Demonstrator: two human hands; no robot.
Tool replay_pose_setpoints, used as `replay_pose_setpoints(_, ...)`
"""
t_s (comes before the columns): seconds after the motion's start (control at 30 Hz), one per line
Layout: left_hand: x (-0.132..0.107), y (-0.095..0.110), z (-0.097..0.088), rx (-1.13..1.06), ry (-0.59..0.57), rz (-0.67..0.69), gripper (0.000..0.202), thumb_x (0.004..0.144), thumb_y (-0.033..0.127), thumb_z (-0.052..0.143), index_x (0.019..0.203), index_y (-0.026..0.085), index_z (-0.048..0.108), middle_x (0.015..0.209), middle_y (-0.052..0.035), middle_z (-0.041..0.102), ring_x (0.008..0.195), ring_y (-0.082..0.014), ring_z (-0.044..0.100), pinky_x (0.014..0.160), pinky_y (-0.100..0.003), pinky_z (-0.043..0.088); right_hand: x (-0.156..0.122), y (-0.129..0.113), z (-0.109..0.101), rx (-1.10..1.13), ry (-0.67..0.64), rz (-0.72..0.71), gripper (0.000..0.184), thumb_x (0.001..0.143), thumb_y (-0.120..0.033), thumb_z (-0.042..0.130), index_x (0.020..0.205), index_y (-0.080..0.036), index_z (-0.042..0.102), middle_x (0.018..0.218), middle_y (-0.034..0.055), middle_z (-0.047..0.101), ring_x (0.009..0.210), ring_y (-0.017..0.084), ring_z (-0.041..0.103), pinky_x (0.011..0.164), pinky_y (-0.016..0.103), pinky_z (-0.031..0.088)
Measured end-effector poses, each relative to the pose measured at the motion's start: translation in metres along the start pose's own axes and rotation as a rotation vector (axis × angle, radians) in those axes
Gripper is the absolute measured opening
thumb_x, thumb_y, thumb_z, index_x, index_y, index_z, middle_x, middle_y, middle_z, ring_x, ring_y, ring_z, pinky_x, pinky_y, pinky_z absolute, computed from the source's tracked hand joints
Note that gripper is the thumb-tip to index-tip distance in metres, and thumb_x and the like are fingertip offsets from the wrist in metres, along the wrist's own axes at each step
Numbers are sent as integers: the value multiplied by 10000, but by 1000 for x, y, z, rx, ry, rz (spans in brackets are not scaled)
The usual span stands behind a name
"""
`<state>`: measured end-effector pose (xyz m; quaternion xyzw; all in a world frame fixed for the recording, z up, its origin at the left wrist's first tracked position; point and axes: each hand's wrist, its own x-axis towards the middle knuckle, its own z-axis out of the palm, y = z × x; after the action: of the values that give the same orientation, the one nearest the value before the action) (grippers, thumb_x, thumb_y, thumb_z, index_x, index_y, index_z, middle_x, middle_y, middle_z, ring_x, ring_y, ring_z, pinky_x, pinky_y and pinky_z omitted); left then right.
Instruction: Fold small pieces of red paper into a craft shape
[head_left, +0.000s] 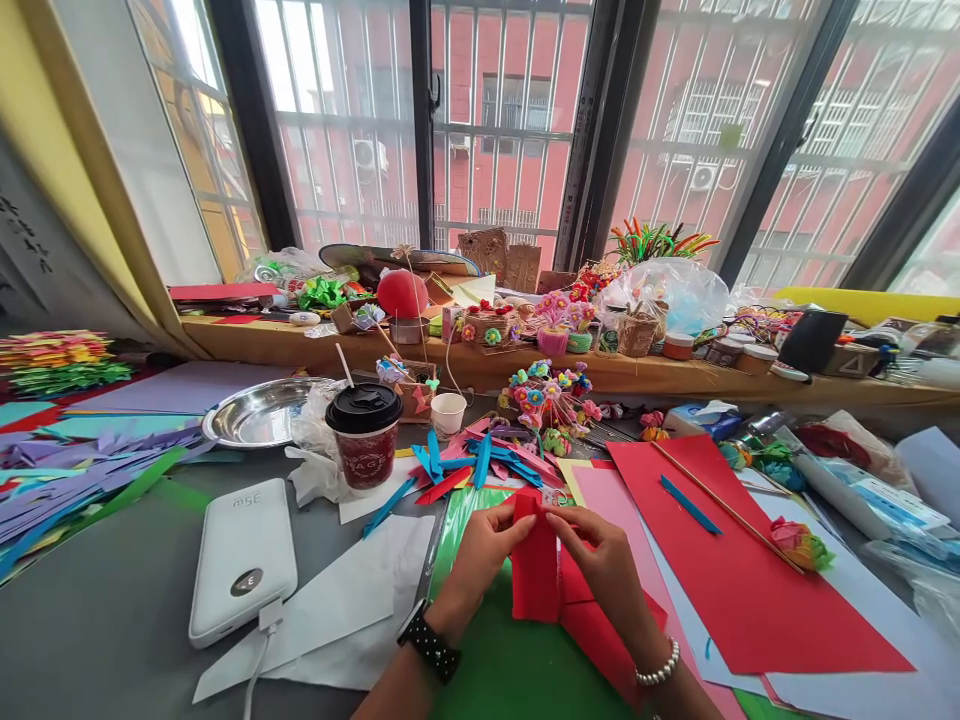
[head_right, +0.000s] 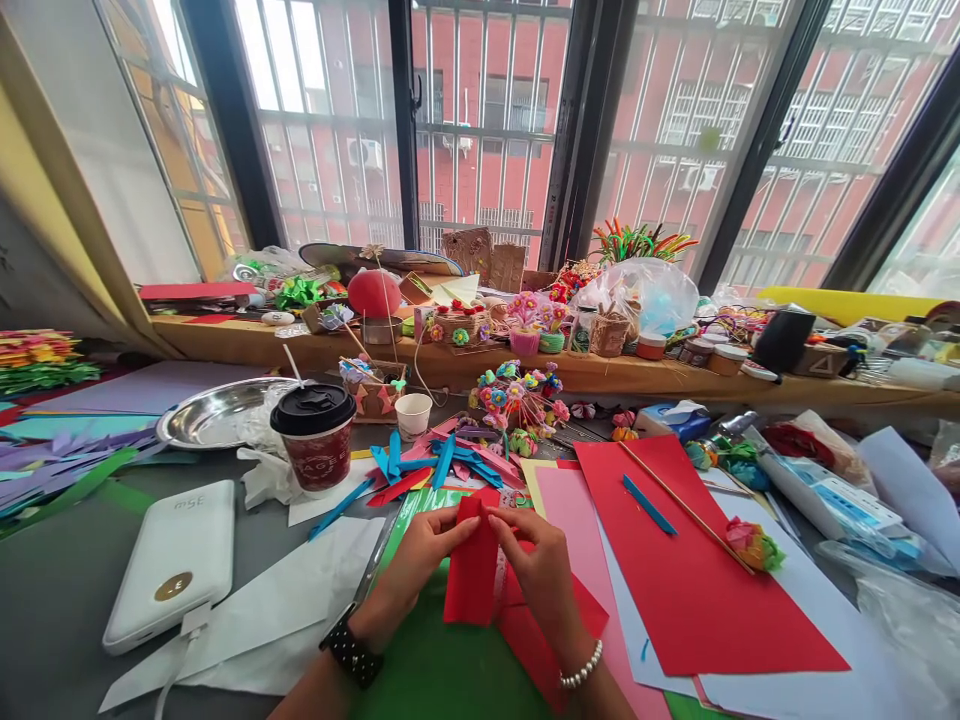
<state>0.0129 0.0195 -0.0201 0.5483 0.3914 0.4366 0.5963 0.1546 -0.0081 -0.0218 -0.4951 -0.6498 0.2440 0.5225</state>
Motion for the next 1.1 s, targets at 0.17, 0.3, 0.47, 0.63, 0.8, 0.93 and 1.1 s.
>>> replay_pose_setpoints(0.17,-1,2,0,14,-107,-37,299,633,362,582,789,116,647,692,-40,627,650,-160,539,573,-226,402,2,0,-3,214,-76,259,290,700,-404,526,748,-147,649,736,66,655,724,208,586,642,291,478)
replay_pose_setpoints(0.3,-2,3,0,43,-94,-42,276,631,369,577,748,131,653,695,-27,631,627,-150,537,553,-215,393,2,-2,-4,286,-97,327,314,669,-426,549,739,-137,650,733,68,655,721,208,577,644,291,460)
replay_pose_setpoints(0.47,-2,2,0,57,-99,-30,261,630,368,577,710,131,652,668,-22,629,612,-148,537,542,-216,389,3,-4,-5,309,-109,347,302,654,-420,563,731,-141,651,733,66,651,716,199,570,634,279,450)
replay_pose_setpoints(0.63,-3,5,1,32,-117,-46,274,615,363,594,704,109,646,683,-41,627,625,-154,536,554,-227,389,4,-3,-6,351,-117,357,249,651,-377,583,713,-144,646,718,53,644,705,181,561,635,269,444)
replay_pose_setpoints(0.8,-4,7,-1,24,-145,-75,267,611,360,601,675,103,637,645,-33,615,589,-137,521,534,-218,372,3,-5,-7,481,-152,428,249,661,-359,584,734,-127,643,727,51,631,697,160,554,643,260,442)
replay_pose_setpoints(0.93,-2,4,-1,41,-163,-81,263,605,362,607,644,104,633,611,-23,606,562,-128,511,525,-215,360,3,-5,-6,508,-130,457,273,645,-376,594,739,-126,648,724,48,626,681,153,547,611,247,439)
replay_pose_setpoints(1.1,1,-1,-1,20,-177,-120,305,583,388,619,697,107,642,637,-32,617,585,-139,522,523,-218,361,2,-5,-4,466,-117,399,267,650,-390,586,695,-133,643,656,29,618,646,152,540,602,242,427)
